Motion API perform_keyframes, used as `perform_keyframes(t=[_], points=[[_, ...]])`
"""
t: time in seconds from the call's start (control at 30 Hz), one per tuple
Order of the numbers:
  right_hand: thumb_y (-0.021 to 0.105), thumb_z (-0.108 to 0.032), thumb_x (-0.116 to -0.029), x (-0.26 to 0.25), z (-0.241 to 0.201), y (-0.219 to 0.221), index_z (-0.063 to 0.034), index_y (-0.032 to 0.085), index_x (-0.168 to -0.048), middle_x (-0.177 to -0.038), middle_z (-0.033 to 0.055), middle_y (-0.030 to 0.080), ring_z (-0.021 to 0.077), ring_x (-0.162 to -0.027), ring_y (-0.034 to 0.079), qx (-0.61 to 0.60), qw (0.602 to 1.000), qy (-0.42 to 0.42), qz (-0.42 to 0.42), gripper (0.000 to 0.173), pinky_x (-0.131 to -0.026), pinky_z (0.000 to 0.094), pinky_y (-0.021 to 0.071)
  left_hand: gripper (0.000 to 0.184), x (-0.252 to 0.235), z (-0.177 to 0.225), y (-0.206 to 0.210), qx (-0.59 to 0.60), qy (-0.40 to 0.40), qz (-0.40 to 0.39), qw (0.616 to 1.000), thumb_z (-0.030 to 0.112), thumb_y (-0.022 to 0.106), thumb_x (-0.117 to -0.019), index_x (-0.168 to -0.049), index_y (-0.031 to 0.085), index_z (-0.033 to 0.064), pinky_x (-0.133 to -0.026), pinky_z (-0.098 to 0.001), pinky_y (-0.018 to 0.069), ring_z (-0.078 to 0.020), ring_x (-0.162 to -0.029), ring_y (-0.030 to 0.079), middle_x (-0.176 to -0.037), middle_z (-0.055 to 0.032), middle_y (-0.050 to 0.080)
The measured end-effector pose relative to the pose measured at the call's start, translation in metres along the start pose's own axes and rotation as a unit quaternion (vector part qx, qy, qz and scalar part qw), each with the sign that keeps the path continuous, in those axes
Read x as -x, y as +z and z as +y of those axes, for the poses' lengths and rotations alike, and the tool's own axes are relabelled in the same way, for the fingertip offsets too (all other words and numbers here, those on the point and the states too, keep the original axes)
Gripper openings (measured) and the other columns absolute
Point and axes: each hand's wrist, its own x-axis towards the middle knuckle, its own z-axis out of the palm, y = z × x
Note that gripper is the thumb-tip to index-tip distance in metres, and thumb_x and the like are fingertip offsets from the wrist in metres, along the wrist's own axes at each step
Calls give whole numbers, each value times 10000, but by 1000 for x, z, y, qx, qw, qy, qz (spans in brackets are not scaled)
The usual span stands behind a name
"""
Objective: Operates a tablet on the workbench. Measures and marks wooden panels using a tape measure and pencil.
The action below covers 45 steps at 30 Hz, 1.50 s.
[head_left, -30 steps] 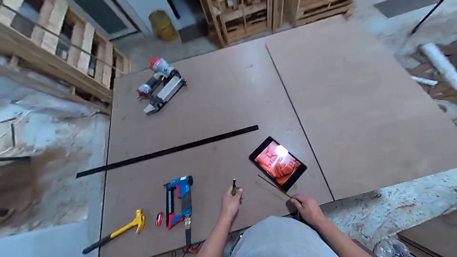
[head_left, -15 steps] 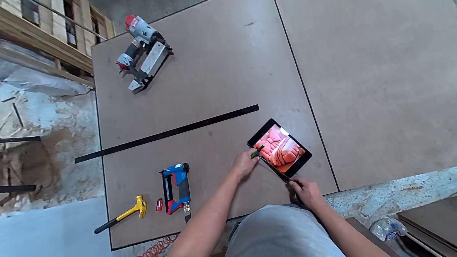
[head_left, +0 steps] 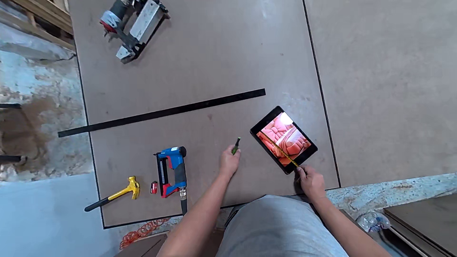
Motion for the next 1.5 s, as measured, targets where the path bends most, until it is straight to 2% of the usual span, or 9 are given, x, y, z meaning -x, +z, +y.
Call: perform_keyframes(t=[0.03, 0.13, 0.17, 0.3, 0.4, 0.47, 0.73, 1.33, 1.5], points=[[556, -319, -1065, -1, 0, 0, -141, 772, -1059, -1018, 63, 762, 238, -957, 731, 1, 1000, -1, 0, 280, -844, 531, 582, 253, 6, -16, -2, 9, -18, -4, 1000, 263, 582, -1050, -1199, 693, 92, -794, -535, 571, -268, -821, 691, -914, -117, 714], [554, -320, -1066, -1, -2, 0, -138, 767, -1063, -1011, 69, 761, 247, -942, 731, 15, 1000, 4, -4, 279, -833, 539, 578, 236, 25, -50, -5, 43, -51, 1, 998, 277, 601, -1050, -1162, 699, 94, -619, -437, 552, -211, -632, 630, -778, -80, 678], [556, -316, -1066, -1, -3, 0, -137, 767, -1071, -1023, 72, 762, 250, -949, 731, 20, 1000, 9, -6, 277, -841, 542, 577, 230, 28, -54, -6, 52, -53, -1, 997, 273, 605, -1049, -1159, 702, 96, -600, -425, 546, -204, -613, 618, -765, -77, 670], [562, -320, -1063, -1, -6, 0, -144, 769, -1071, -1003, 63, 762, 246, -932, 730, 36, 999, 19, -6, 272, -831, 539, 575, 237, 26, -54, -10, 46, -71, -17, 996, 317, 601, -1048, -1138, 699, 120, -580, -434, 546, -212, -588, 619, -734, -73, 664], [565, -323, -1061, -2, -7, 1, -142, 767, -1069, -992, 59, 760, 242, -931, 729, 31, 999, 16, -5, 272, -834, 535, 577, 240, 18, -50, -15, 66, -85, -40, 993, 320, 592, -1053, -1158, 689, 127, -485, -385, 516, -193, -506, 590, -680, -68, 656], [561, -317, -1065, -1, -6, 1, -128, 767, -1081, -997, 76, 760, 253, -942, 730, 22, 1000, 11, -5, 280, -843, 544, 577, 243, 16, -49, -18, 84, -89, -57, 991, 311, 594, -1054, -1180, 685, 123, -461, -360, 491, -186, -487, 573, -671, -67, 657], [575, -324, -1057, -1, -6, 1, -137, 770, -1042, -959, 57, 758, 229, -911, 726, 20, 1000, 8, 5, 270, -821, 527, 573, 224, 15, -46, -22, 98, -96, -66, 988, 292, 596, -1057, -1174, 682, 122, -406, -322, 457, -171, -444, 549, -650, -64, 650], [576, -316, -1056, 0, 0, 4, -136, 761, -1012, -913, 57, 756, 233, -857, 733, 34, 999, -19, 9, 262, -773, 522, 583, 211, 16, -46, -21, 107, -93, -66, 988, 276, 606, -1054, -1147, 682, 102, -389, -305, 440, -165, -421, 535, -629, -75, 643], [568, -352, -1055, 0, 0, 4, -130, 755, -1005, -901, 77, 753, 260, -852, 734, 35, 999, -6, -3, 294, -766, 549, 580, 220, 18, -48, -20, 131, -87, -67, 985, 246, 597, -1057, -1182, 658, 76, -382, -306, 444, -162, -409, 522, -622, -84, 630]])
